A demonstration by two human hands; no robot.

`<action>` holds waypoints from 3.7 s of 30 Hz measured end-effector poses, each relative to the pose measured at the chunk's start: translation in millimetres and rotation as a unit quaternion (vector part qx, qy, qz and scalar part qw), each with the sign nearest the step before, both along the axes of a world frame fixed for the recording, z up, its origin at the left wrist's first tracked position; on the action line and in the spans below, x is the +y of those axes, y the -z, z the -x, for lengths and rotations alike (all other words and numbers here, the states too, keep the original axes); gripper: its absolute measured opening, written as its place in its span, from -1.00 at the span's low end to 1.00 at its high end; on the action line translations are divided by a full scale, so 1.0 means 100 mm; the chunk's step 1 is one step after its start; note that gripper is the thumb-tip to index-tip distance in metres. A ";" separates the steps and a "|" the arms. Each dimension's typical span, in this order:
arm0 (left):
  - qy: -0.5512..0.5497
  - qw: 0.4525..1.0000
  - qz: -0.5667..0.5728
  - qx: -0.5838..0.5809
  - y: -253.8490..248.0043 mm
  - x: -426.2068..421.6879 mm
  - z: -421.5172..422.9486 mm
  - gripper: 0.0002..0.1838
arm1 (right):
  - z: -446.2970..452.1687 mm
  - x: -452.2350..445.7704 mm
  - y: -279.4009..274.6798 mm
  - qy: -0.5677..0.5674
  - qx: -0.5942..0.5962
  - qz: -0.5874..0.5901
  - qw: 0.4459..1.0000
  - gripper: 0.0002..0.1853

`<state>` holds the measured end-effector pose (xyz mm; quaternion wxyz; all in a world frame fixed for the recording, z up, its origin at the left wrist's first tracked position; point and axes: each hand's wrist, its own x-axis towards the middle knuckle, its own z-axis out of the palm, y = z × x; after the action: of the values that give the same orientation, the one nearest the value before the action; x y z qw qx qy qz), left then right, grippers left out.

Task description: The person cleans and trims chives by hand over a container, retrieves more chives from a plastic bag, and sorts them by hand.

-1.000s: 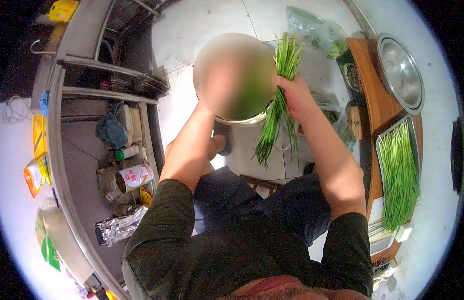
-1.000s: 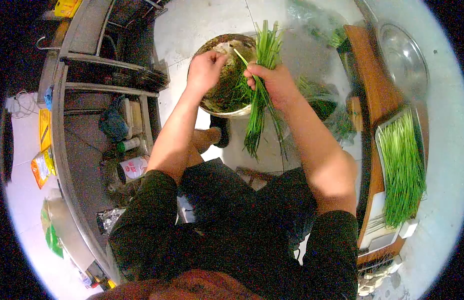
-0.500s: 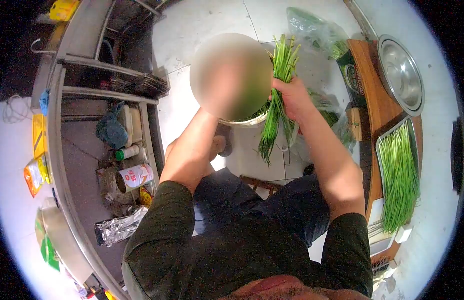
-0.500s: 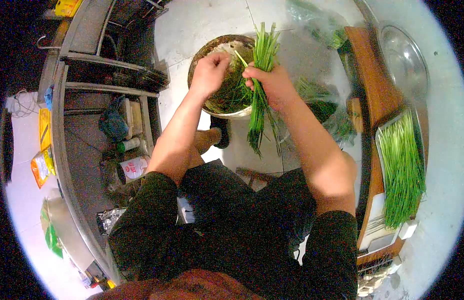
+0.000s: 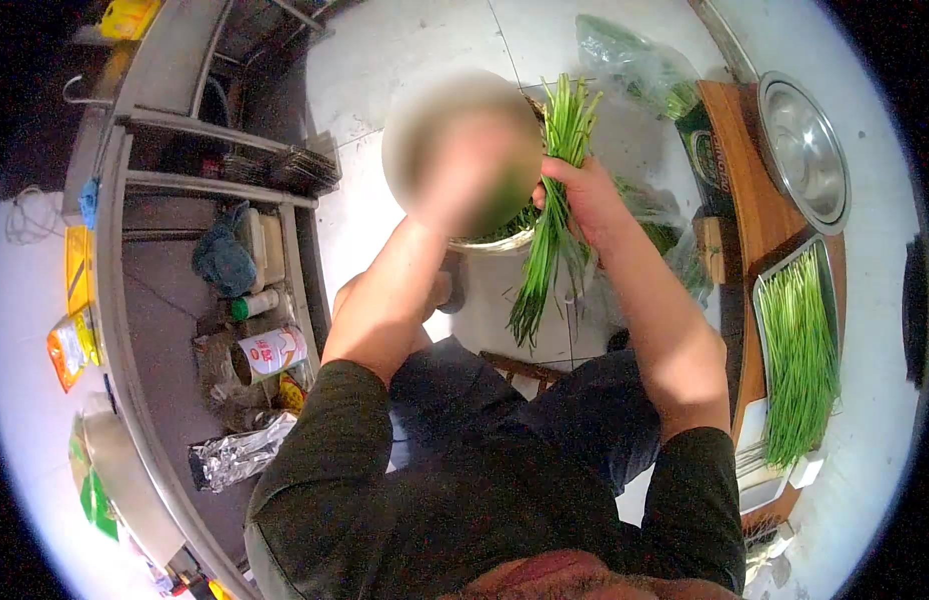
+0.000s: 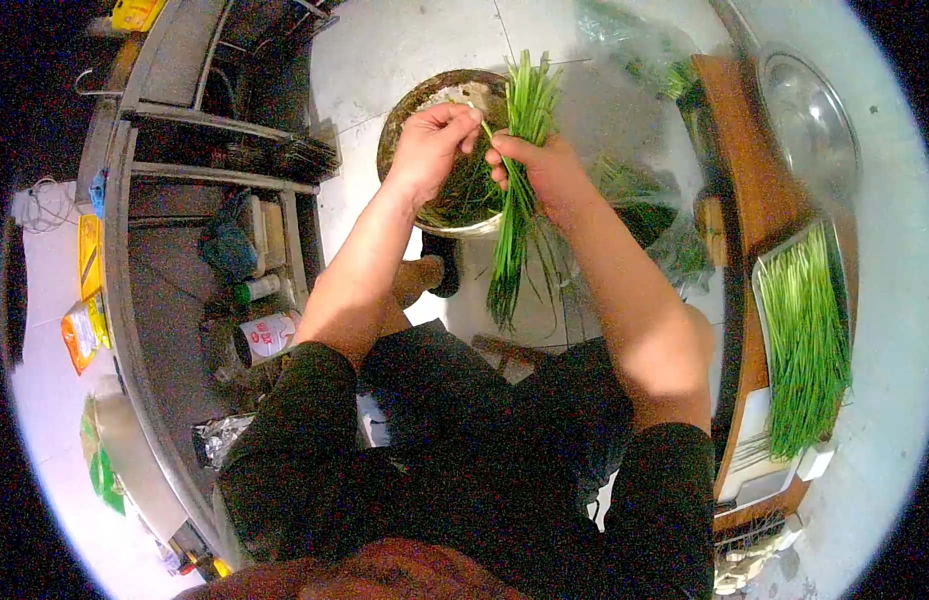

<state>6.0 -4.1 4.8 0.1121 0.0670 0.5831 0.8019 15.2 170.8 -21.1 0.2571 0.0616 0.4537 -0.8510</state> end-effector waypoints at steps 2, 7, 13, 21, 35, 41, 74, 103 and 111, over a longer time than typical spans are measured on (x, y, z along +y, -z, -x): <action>-0.035 0.999 -0.035 -0.007 -0.10 0.04 -0.04 -0.82 | 0.00 0.01 0.01 -0.008 -0.001 0.002 1.000 -0.74; -0.055 0.998 -0.026 -0.025 -0.23 0.00 -0.04 -0.74 | 0.02 -0.01 0.06 -0.001 0.007 0.008 1.000 -0.72; -0.058 0.982 0.151 -0.098 0.09 0.09 0.02 -0.78 | 0.00 -0.08 0.00 0.017 0.017 -0.017 1.000 -0.69; -0.107 0.980 0.158 0.054 0.15 -0.07 0.15 -0.88 | -0.05 -0.08 -0.09 0.009 0.027 -0.107 0.994 -0.71; -0.163 0.930 0.292 0.153 0.73 -0.03 0.34 -0.88 | -0.05 -0.11 0.13 -0.019 0.213 -0.321 0.922 -0.78; -0.146 0.953 0.254 0.080 0.03 0.20 0.07 -0.87 | -0.01 -0.08 0.37 0.003 0.292 -0.437 0.850 -0.57; -0.043 0.997 0.068 0.002 -0.03 -0.12 0.17 -0.83 | 0.08 -0.01 0.19 0.062 -0.026 0.006 0.998 -0.63; -0.145 0.976 0.155 -0.051 0.02 0.04 0.20 -0.83 | -0.06 -0.16 -0.01 0.068 0.158 -0.321 0.931 -0.63; -0.089 0.917 0.387 0.043 -0.05 0.02 0.12 -0.83 | -0.02 -0.12 0.08 0.101 0.230 -0.440 0.862 -0.61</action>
<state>-6.0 -1.9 9.9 0.0323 0.0005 0.8556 0.5166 17.5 159.0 -29.5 0.0045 0.0166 0.8188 -0.5739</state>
